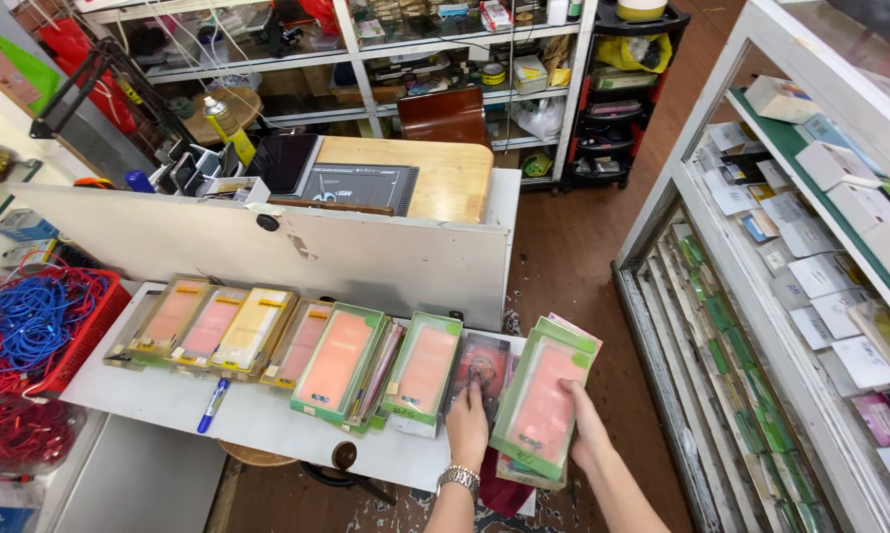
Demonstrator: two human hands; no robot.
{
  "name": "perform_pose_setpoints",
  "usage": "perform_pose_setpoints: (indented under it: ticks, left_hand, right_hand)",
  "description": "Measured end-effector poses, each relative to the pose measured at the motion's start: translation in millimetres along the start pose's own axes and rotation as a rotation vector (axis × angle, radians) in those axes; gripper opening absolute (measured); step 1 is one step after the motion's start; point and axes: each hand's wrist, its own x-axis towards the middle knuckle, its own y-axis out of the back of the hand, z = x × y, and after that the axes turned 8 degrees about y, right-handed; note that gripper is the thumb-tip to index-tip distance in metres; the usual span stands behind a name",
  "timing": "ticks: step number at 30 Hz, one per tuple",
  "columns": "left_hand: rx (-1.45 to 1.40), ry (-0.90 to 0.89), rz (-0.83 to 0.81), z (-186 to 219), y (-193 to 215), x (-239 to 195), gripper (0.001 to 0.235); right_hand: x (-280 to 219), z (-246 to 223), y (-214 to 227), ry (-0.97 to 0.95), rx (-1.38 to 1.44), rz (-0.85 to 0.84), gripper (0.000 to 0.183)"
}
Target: The person wipes the surface of small rectangular boxes with a red cloth, then stacks them on a glass display counter. The person repeats this process for multiple boxes, picking them up from a table and placing them on the counter.
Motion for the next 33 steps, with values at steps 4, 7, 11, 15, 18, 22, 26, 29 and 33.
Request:
perform_pose_setpoints:
  ticks: [4, 7, 11, 15, 18, 22, 26, 29, 33]
  left_hand:
    - [0.042, 0.069, -0.030, 9, 41, 8, 0.044]
    - [0.057, 0.044, -0.054, 10, 56, 9, 0.041]
    - [0.058, 0.026, -0.067, 0, 53, 13, 0.040]
    - [0.105, 0.013, -0.061, 2, 37, 18, 0.041]
    - [-0.013, 0.009, -0.007, 14, 34, 19, 0.037]
    - [0.011, -0.011, 0.087, 28, 45, 19, 0.031]
    - [0.043, -0.090, 0.168, 26, 62, 17, 0.027]
    - [0.032, -0.058, 0.151, 20, 72, 15, 0.026]
    - [0.016, -0.055, 0.149, 22, 74, 17, 0.027]
  right_hand:
    - [18, 33, -50, -0.003, 0.039, -0.006, 0.057]
    - [24, 41, -64, -0.046, 0.118, -0.059, 0.059]
    - [24, 36, -55, -0.073, 0.165, -0.046, 0.063]
    - [24, 28, -36, -0.043, 0.041, 0.082, 0.062]
    - [33, 35, -39, -0.009, 0.031, 0.059, 0.065]
    - [54, 64, -69, 0.013, 0.045, -0.012, 0.070]
    - [67, 82, -92, 0.340, -0.198, 0.072, 0.080]
    - [65, 80, -89, 0.138, -0.636, 0.245, 0.080]
    - [55, 60, -82, 0.021, -0.114, -0.070, 0.085]
